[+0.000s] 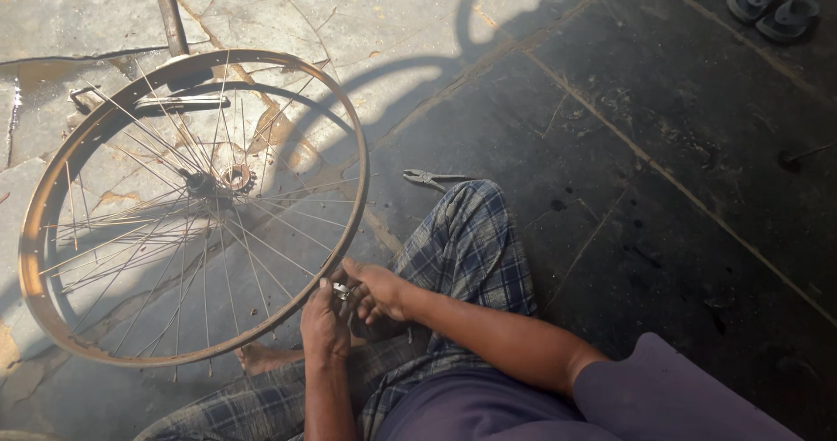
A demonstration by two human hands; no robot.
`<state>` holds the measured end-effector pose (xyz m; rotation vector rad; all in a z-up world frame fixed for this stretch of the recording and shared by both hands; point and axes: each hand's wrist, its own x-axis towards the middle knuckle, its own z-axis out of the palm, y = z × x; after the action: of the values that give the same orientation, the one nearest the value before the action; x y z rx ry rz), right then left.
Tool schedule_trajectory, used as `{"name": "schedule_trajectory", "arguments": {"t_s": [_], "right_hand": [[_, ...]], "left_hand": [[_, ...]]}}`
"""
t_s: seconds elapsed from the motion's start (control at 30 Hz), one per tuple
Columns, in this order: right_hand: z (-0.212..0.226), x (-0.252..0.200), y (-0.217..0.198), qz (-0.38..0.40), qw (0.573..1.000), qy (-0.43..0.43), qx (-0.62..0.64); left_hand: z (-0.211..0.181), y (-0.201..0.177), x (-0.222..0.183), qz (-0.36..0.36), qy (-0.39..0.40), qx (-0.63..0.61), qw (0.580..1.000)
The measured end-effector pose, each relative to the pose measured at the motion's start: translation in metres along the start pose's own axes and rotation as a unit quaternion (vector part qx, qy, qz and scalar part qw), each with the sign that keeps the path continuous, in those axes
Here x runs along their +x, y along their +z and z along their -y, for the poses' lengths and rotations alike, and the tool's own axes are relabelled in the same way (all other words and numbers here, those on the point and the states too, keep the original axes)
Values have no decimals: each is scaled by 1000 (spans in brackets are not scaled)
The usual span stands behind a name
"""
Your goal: The person manipulates the spokes and hub of a bicycle wheel while sitting on the floor, using a small tool to turn components on the rim.
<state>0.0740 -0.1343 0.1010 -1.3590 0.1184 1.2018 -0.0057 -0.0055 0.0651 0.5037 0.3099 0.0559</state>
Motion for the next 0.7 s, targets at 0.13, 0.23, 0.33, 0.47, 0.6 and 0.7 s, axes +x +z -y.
{"name": "schedule_trajectory", "arguments": {"t_s": [0.13,0.23,0.33,0.47,0.6,0.7], "right_hand": [[-1,22,-9,117,991,65,25],[-21,34,-15,190,964,54,176],[-28,33,-11,143,966,45,208],[-12,11,11,-19,982,-180,-55],[16,-17,31,-181,691,-445,-541],[23,-25,35,-165,615,-449,-627]], "left_hand": [[1,-1,6,29,28,14,999],[-8,12,3,-109,1,108,988],[-12,23,-1,-104,0,91,990],[-8,12,3,-141,-6,82,987],[14,-29,18,-133,34,31,990],[17,-38,17,-125,34,54,990]]}}
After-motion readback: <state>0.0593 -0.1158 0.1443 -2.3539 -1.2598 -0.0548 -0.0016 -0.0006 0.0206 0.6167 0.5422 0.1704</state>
